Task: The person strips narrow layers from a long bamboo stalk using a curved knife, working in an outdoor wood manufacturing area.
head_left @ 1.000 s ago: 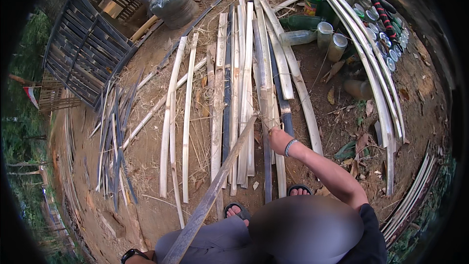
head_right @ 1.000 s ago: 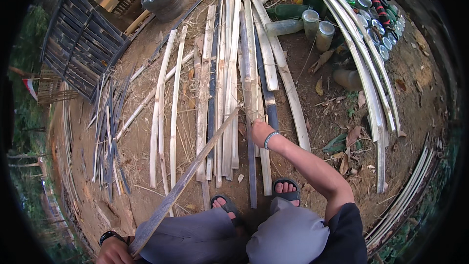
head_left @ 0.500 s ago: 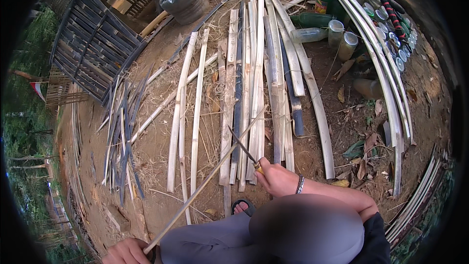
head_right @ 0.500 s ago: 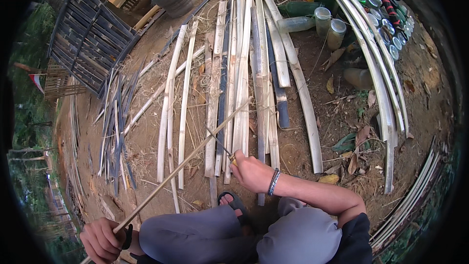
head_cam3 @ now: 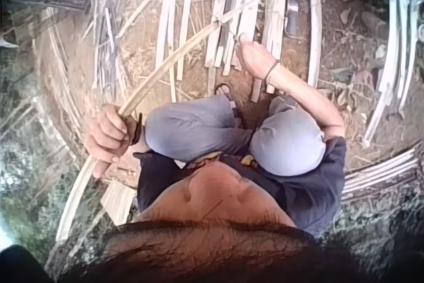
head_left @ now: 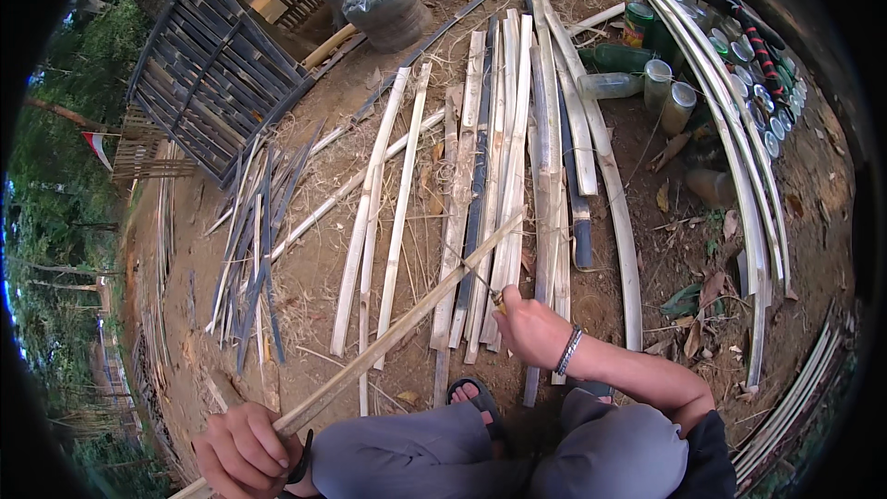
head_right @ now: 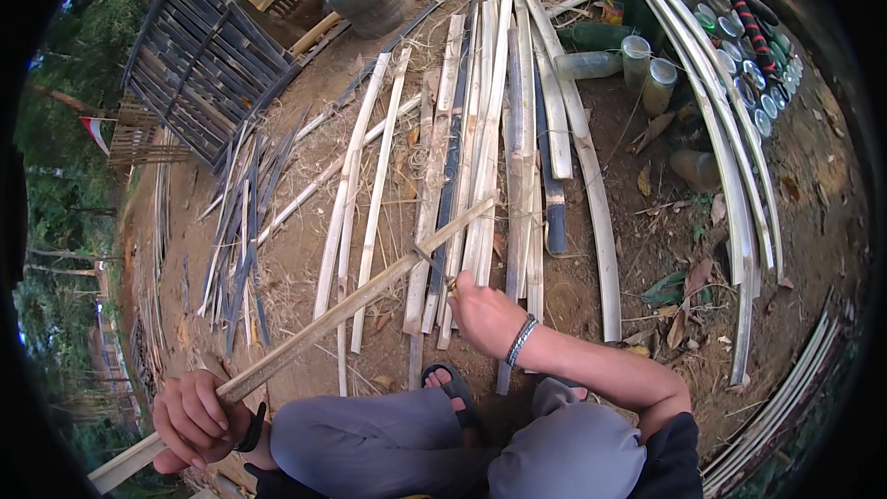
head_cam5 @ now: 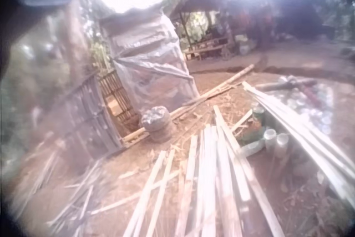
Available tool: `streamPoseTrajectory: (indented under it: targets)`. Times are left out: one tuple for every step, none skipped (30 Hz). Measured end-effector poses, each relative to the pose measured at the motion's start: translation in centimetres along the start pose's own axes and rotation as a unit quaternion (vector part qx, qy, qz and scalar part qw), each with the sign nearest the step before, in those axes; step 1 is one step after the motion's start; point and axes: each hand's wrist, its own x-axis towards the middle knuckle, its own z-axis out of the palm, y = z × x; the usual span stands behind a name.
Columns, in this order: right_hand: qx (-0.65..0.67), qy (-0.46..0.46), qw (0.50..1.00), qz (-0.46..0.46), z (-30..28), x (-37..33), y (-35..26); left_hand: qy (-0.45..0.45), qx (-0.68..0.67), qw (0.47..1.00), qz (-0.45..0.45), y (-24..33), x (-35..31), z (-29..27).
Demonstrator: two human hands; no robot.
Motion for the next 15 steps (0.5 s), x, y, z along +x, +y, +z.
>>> streamPoseTrajectory:
  targets:
    - [0.013, -0.022, 0.999, -0.022, -0.1, -0.8, -1.5, -0.006, 0.010, 1.000, -0.004, 0.2, 0.0, 0.0]
    - [0.028, -0.044, 0.998, -0.035, -0.1, -1.9, -2.9, -0.009, 0.015, 1.000, -0.015, 0.3, -0.2, 0.0]
    - [0.027, -0.079, 0.994, -0.064, -0.2, -2.3, -3.9, 0.009, 0.017, 1.000, -0.011, 0.3, -0.3, -0.1]
    - [0.005, -0.055, 0.997, -0.057, -0.1, -2.0, -3.6, 0.025, 0.021, 0.999, -0.003, 0.2, -0.3, 0.1]
    - [-0.016, -0.031, 0.998, -0.050, 0.1, -1.3, -3.0, 0.041, 0.026, 0.999, 0.005, 0.1, -0.4, 0.2]
    - [-0.042, -0.001, 0.998, -0.038, -0.1, -0.6, -2.0, 0.052, 0.024, 0.998, 0.008, -0.2, -0.3, 0.1]
    - [0.001, 0.002, 1.000, 0.013, -0.3, 0.1, -0.5, 0.063, 0.022, 0.998, 0.012, -0.6, -0.2, 0.1]
    - [-0.007, 0.005, 1.000, 0.026, -0.3, -0.2, 0.2, 0.074, 0.019, 0.997, 0.015, -1.0, -0.1, 0.0]
    - [-0.012, 0.005, 0.999, 0.035, -0.2, -0.4, 0.5, 0.083, 0.020, 0.996, 0.018, -1.2, -0.2, 0.1]
    - [-0.011, -0.003, 1.000, 0.027, 0.4, 0.0, 0.0, 0.069, 0.034, 0.997, 0.019, -0.3, 0.0, 0.5]
    - [0.006, -0.035, 0.999, 0.004, 0.0, -0.7, -1.9, 0.058, 0.031, 0.998, 0.012, -0.1, -0.1, 0.4]
    - [-0.010, -0.038, 0.999, -0.036, 0.1, -1.1, -3.2, 0.048, 0.030, 0.998, 0.005, 0.1, -0.2, 0.4]
    - [-0.023, -0.028, 0.998, -0.049, 0.1, -1.0, -3.0, 0.050, 0.033, 0.998, 0.008, 0.1, -0.2, 0.4]
    - [-0.037, -0.019, 0.997, -0.061, 0.2, -0.5, -2.7, 0.052, 0.037, 0.998, 0.011, 0.2, -0.2, 0.4]
    - [-0.017, 0.008, 1.000, -0.017, 0.6, 0.4, -0.8, 0.050, 0.036, 0.998, 0.015, 0.0, -0.1, 0.6]
